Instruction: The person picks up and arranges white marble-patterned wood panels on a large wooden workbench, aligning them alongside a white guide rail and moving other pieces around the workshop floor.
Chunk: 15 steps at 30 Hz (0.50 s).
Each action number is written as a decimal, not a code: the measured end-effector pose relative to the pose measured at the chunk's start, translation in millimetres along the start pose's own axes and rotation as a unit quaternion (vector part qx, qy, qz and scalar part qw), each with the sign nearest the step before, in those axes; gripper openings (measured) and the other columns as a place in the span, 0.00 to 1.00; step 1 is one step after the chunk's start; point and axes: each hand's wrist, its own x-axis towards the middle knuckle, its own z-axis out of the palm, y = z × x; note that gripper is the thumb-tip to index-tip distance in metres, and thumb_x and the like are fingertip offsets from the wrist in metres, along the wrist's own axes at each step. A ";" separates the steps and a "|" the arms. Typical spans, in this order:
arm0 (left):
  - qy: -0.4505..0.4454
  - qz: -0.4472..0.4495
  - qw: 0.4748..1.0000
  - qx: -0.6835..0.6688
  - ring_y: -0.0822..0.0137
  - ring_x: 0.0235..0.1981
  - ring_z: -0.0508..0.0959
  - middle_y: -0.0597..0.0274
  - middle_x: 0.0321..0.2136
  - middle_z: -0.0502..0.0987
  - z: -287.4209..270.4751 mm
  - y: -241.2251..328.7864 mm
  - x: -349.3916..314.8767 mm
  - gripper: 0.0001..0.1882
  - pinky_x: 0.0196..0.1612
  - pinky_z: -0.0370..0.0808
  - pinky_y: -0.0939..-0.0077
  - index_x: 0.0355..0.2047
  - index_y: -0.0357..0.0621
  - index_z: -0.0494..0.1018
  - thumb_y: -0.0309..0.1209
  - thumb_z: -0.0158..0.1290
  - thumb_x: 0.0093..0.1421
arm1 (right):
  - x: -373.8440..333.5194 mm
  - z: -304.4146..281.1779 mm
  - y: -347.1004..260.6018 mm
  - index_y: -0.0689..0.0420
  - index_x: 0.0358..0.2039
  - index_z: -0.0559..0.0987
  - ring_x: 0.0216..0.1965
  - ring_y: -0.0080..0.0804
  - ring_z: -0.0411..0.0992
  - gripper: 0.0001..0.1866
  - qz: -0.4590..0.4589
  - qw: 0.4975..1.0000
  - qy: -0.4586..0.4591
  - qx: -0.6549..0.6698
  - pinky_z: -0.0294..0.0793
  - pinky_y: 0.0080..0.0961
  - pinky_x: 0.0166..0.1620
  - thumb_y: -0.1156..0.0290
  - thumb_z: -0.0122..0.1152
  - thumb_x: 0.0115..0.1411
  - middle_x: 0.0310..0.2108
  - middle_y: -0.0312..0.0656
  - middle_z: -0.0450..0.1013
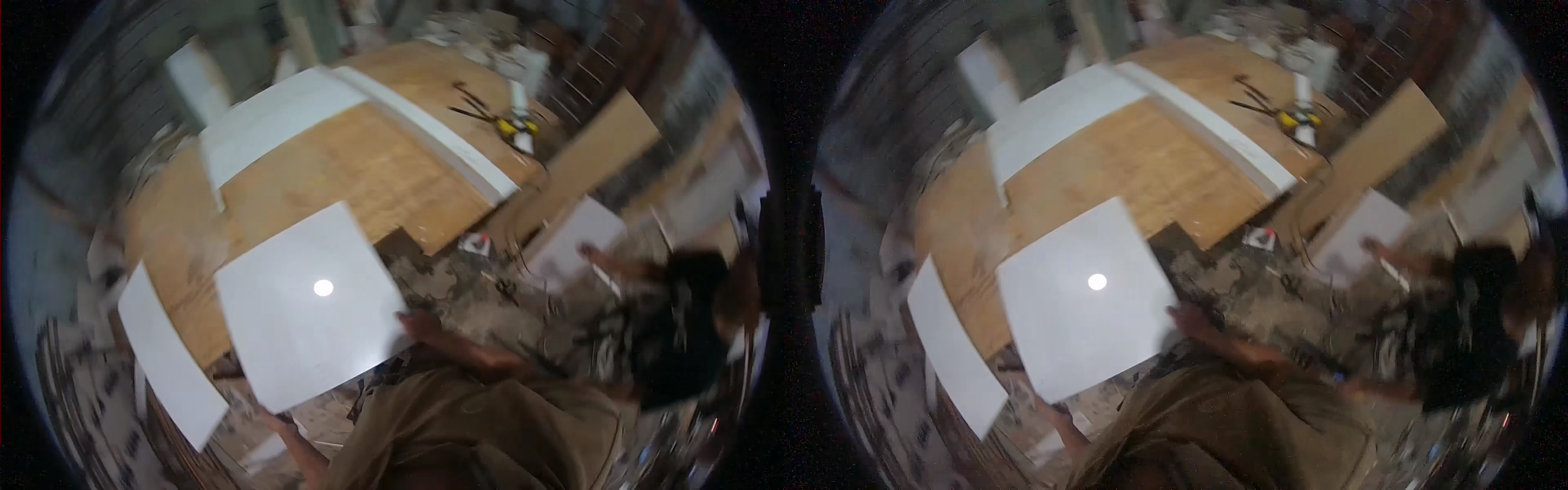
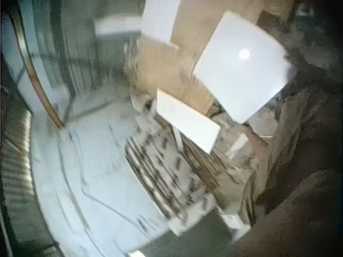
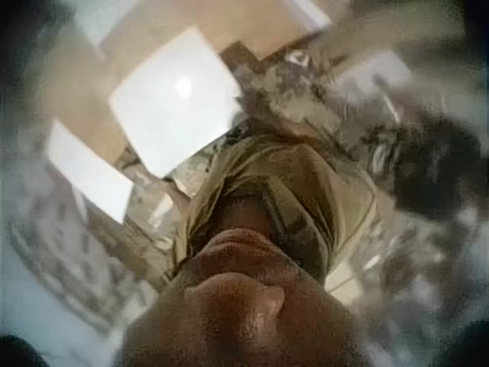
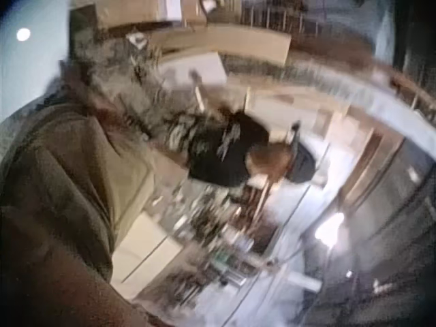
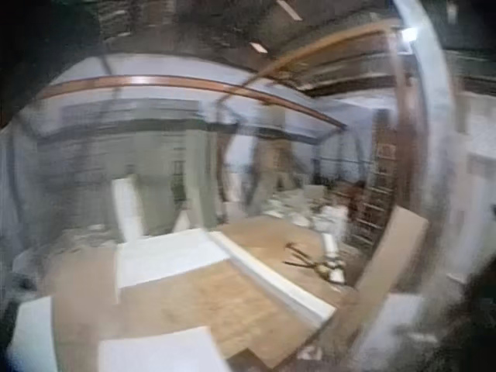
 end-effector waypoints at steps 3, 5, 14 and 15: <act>0.094 -0.029 0.995 -0.004 0.59 0.54 0.74 0.56 0.54 0.73 -50.9 -3.1 22.2 0.32 0.57 0.71 0.61 0.61 0.39 0.63 0.51 0.43 0.67 | 29.9 50.9 -16.9 0.62 0.45 0.78 0.46 0.62 0.73 0.29 0.005 0.978 0.057 0.202 0.72 0.50 0.49 0.45 0.49 0.66 0.42 0.64 0.74; 0.113 0.009 0.993 -0.026 0.59 0.53 0.74 0.56 0.54 0.73 -31.1 0.2 23.4 0.32 0.57 0.71 0.60 0.61 0.39 0.64 0.52 0.44 0.66 | 39.2 41.5 -37.6 0.68 0.47 0.75 0.51 0.61 0.71 0.31 0.051 0.984 -0.054 0.162 0.70 0.48 0.52 0.47 0.50 0.67 0.48 0.66 0.71; 0.036 -0.013 0.999 -0.020 0.55 0.55 0.75 0.53 0.55 0.73 12.1 -63.2 14.9 0.30 0.56 0.76 0.57 0.59 0.41 0.65 0.49 0.49 0.65 | 77.3 25.0 -65.4 0.68 0.42 0.78 0.47 0.60 0.73 0.28 0.011 0.981 -0.038 0.188 0.71 0.48 0.51 0.49 0.54 0.64 0.44 0.61 0.75; 0.039 -0.020 0.999 -0.020 0.55 0.55 0.75 0.53 0.55 0.73 33.1 -69.0 4.2 0.30 0.56 0.76 0.57 0.59 0.41 0.65 0.49 0.49 0.65 | 76.8 24.2 -58.2 0.65 0.40 0.79 0.43 0.57 0.75 0.27 0.003 0.977 -0.048 0.206 0.72 0.47 0.48 0.48 0.55 0.63 0.41 0.58 0.76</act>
